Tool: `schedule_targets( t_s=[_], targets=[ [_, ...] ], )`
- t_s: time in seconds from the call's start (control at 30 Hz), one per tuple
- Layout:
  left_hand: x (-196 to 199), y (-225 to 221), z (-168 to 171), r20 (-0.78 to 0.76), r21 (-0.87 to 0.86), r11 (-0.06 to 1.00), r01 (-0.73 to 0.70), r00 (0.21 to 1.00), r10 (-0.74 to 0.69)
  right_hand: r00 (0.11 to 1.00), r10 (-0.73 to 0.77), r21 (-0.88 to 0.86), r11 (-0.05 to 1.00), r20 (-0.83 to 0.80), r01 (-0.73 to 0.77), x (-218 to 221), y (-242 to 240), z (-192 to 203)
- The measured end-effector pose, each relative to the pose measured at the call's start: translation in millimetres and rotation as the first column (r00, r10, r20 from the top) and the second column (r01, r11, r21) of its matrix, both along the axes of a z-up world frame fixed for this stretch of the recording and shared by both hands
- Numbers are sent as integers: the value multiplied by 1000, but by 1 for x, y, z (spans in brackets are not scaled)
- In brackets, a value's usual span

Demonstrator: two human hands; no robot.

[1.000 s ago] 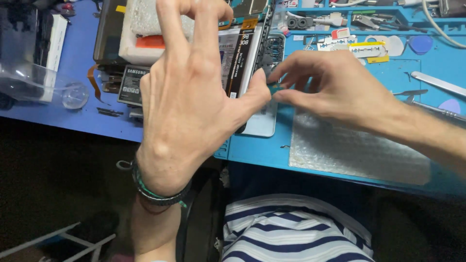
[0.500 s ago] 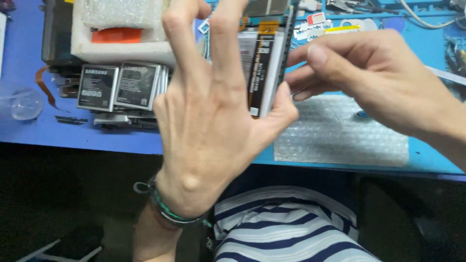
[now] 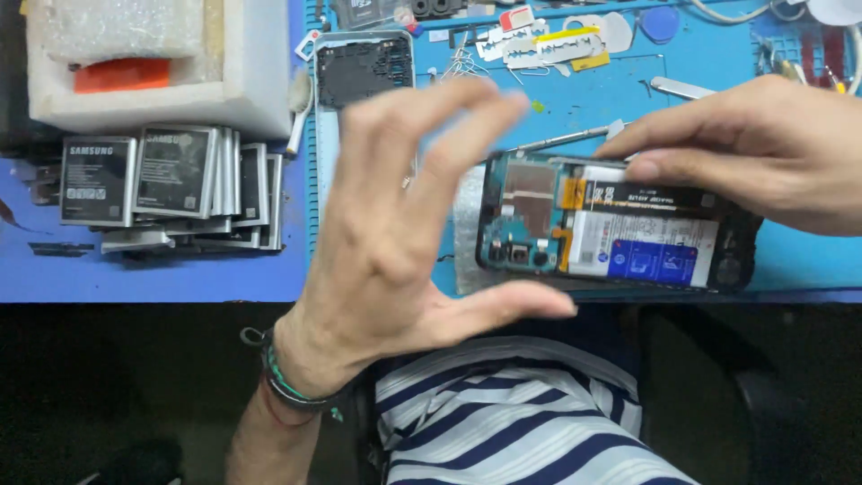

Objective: Cleaning and inspecting a mobile phone's charging port board before reassembling it into the device.

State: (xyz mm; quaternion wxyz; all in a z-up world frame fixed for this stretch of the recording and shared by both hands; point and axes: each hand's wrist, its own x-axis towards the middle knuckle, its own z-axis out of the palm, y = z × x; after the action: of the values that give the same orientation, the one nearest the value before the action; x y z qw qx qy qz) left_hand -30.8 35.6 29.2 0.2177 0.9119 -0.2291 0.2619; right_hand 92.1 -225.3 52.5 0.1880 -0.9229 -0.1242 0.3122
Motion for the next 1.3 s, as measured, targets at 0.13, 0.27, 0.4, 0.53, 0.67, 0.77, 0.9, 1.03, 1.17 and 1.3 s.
schedule_targets(
  t_s=[0.13,0.27,0.4,0.53,0.67,0.77,0.9,1.03,1.17,1.3],
  targets=[
    [-2,-16,-28,-82,104,967,234,971,-227,964,244,-190,947,-103,-259,6,4,-7],
    [0,-18,-38,-91,77,973,218,973,-211,967,244,-296,920,-78,-256,-2,3,-11],
    [-2,-16,-51,-195,9,978,211,959,-205,935,249,-22,968,251,-252,-3,-27,-22],
    [-1,-14,-63,-250,-121,960,251,929,-274,944,-10,123,992,330,-32,14,-89,-59],
    [-1,-13,-64,-248,-109,958,267,925,-286,933,75,9,996,352,-83,18,-130,-87],
    [-2,-12,-65,-243,-59,964,260,933,-266,740,417,-136,902,527,-411,12,-123,-77],
    [-4,-11,-64,-236,-29,973,228,944,-229,538,436,-80,824,721,-561,-6,-71,-49],
    [2,-13,-53,-223,78,978,193,960,-172,496,431,-81,810,754,-581,-6,-58,-46],
    [0,-13,-56,-231,98,980,173,962,-147,525,391,-28,820,756,-571,-6,-79,-51],
    [-3,-14,-59,-251,167,979,114,965,-70,656,353,-21,889,667,-457,-13,-124,-68]
  ],
)
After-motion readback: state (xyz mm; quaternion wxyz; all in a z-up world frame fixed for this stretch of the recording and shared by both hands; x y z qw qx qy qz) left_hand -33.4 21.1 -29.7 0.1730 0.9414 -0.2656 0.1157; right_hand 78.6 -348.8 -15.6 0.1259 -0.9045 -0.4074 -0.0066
